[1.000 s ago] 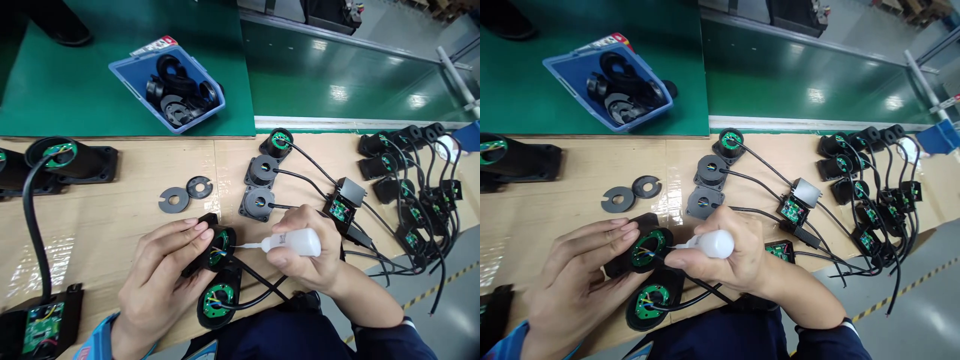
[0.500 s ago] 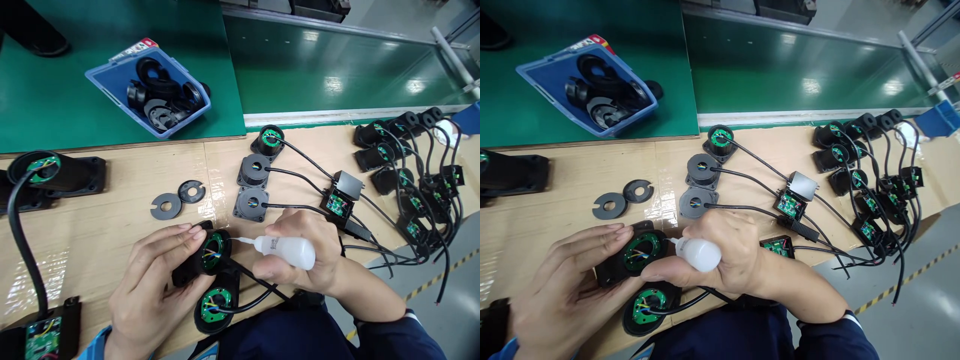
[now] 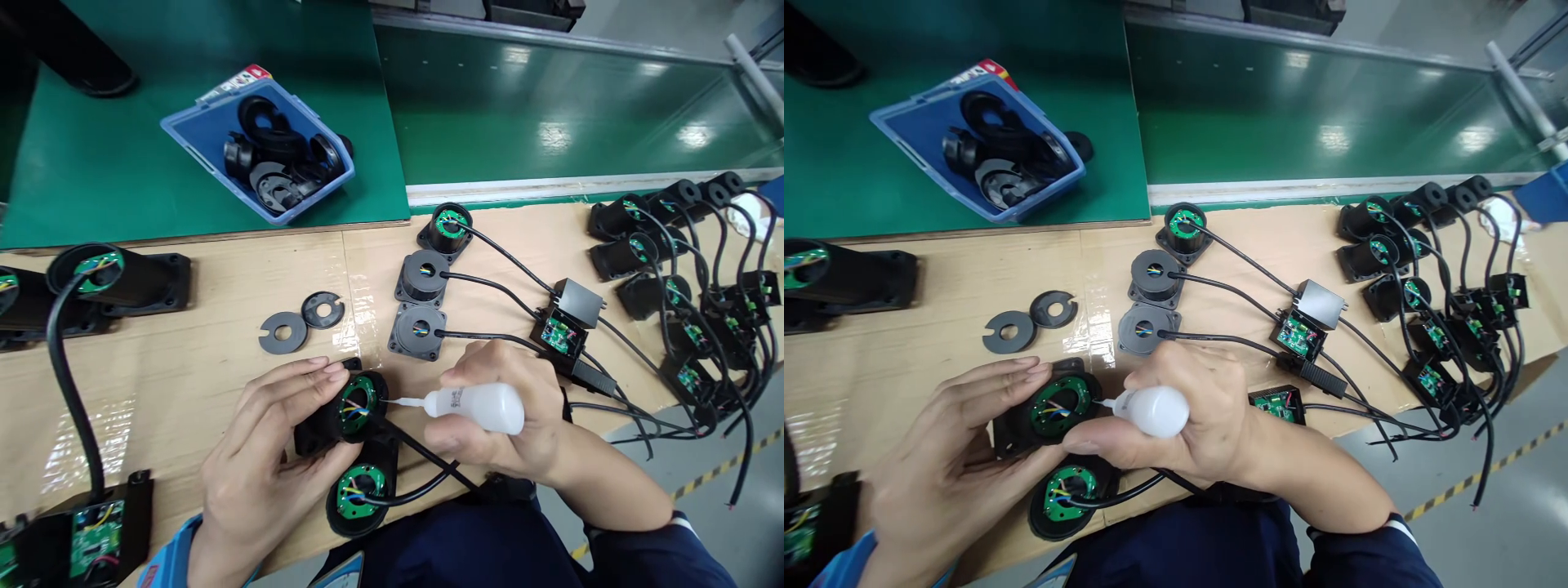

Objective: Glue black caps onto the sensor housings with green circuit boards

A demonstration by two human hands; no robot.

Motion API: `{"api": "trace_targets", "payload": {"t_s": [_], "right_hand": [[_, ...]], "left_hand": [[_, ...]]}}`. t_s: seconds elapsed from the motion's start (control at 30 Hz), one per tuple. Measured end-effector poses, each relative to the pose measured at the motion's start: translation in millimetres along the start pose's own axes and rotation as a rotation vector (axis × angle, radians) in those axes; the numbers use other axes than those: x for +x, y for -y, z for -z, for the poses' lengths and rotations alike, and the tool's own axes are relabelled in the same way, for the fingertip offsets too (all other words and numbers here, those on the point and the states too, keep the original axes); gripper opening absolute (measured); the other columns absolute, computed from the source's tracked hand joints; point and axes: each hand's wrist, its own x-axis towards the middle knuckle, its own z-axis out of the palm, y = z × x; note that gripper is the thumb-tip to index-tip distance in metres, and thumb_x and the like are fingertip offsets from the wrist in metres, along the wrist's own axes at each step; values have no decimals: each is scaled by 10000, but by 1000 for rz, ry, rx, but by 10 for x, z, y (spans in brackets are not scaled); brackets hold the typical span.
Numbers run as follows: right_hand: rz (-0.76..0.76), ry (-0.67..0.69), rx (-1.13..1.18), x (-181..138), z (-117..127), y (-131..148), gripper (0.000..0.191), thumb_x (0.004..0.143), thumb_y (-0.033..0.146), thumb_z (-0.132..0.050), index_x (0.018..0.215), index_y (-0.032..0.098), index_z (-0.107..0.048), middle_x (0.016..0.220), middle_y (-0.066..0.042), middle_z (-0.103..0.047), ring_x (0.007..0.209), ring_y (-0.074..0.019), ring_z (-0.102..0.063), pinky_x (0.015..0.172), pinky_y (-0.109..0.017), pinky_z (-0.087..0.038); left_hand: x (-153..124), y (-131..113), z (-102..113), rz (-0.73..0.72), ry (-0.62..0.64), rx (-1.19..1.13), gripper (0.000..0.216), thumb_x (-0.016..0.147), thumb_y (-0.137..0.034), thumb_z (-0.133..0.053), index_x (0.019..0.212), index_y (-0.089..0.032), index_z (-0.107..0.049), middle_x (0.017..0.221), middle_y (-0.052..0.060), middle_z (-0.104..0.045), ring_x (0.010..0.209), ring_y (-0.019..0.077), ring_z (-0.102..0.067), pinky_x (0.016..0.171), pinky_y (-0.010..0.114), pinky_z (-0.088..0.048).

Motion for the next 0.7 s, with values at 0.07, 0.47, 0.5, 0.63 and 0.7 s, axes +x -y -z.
{"api": "trace_targets", "payload": {"t_s": [0.07,0.47,0.5,0.63,0.7], "right_hand": [[-66,-40,79,-14,1,-14,258,969,432,-777,910,217,-648,682,35,-633,535,-112,-594,475,-246,-484],[-353,-182,353,128,-194,-24,346,996,472,-729,792,216,-615,664,59,-586,550,-78,-522,502,-212,-423],[-346,-164,367,136,-213,-26,339,989,452,-743,789,213,-610,665,64,-580,549,-71,-518,501,-205,-417],[-334,-106,425,126,-265,-50,319,931,378,-828,790,205,-600,669,85,-570,554,-52,-524,509,-186,-408],[-345,-90,437,113,-279,-61,324,908,378,-853,793,207,-602,676,89,-567,543,-50,-513,497,-187,-399]], "left_hand": [[1,3,-21,1,-11,8,577,877,-154,-810,1408,-254,-608,1238,72,-740,1229,287,-691,1041,486,-624],[-138,19,-132,329,138,-333,472,939,-256,-756,1381,-279,-592,1416,96,-718,1362,282,-668,1188,504,-557],[-135,18,-139,338,140,-354,471,941,-265,-758,1381,-285,-593,1414,94,-721,1346,284,-679,1176,499,-564],[-115,12,-156,347,141,-399,477,934,-270,-774,1376,-291,-594,1396,87,-733,1325,283,-691,1158,476,-569],[-115,10,-158,351,141,-417,472,931,-264,-777,1367,-286,-596,1395,93,-733,1331,286,-687,1157,478,-570]]}}
